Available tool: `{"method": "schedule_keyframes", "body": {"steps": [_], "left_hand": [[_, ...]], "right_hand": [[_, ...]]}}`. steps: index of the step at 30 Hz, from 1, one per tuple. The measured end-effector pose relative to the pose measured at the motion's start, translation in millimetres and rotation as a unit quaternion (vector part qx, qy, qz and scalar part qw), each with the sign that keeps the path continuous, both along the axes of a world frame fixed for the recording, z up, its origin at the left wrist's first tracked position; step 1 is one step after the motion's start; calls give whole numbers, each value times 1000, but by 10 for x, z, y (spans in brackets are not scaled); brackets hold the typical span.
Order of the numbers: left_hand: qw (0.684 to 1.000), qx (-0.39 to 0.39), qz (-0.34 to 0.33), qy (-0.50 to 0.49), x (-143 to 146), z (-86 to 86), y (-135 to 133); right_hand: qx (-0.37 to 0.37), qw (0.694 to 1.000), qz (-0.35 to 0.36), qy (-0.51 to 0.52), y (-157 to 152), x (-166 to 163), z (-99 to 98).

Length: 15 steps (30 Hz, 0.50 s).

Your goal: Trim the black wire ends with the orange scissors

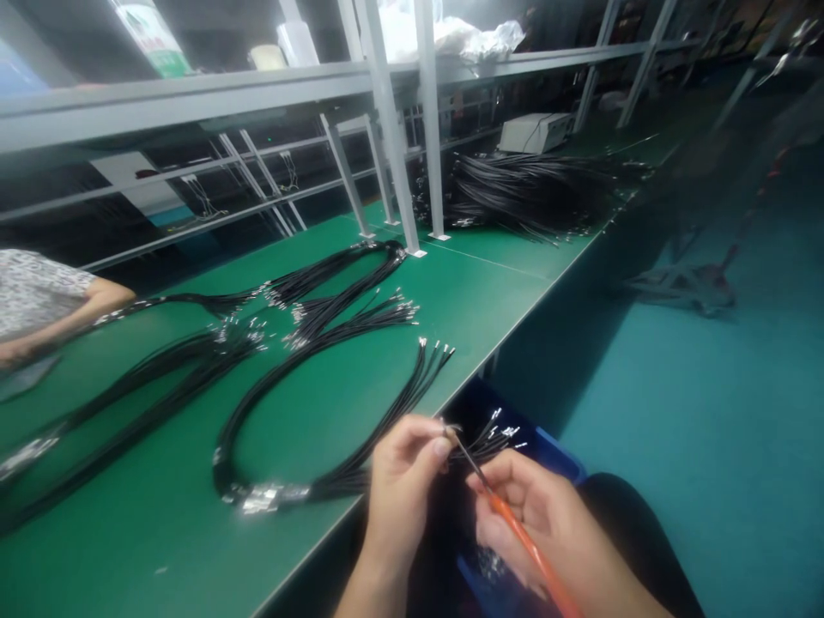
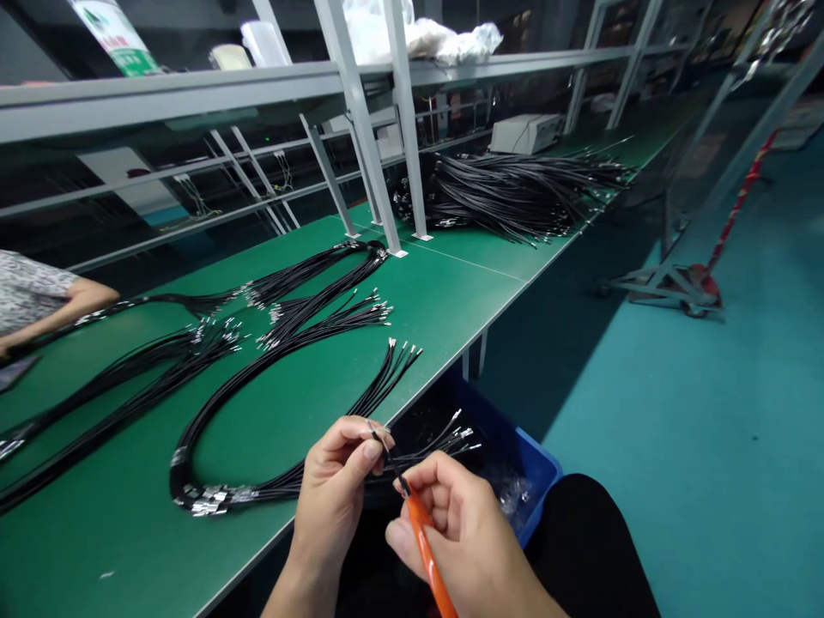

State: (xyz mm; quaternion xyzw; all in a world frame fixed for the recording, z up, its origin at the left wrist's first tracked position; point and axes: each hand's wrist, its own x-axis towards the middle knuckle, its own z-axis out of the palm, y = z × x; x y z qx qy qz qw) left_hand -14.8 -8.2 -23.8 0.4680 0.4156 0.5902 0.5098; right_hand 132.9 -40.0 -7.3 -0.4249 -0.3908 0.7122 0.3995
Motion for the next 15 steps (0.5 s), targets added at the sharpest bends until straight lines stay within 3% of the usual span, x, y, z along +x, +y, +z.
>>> {"method": "schedule_keyframes", "body": {"steps": [3, 7, 15], "left_hand": [[1000, 11, -9, 19, 5, -5, -6], [999, 4, -18, 41, 18, 0, -12], [998, -9, -21, 54, 25, -14, -4]], "right_hand": [[-60, 997, 20, 43, 81, -22, 31], [-74, 996, 6, 56, 129, -43, 54], [-91, 996, -9, -15, 140, -68, 26]]}}
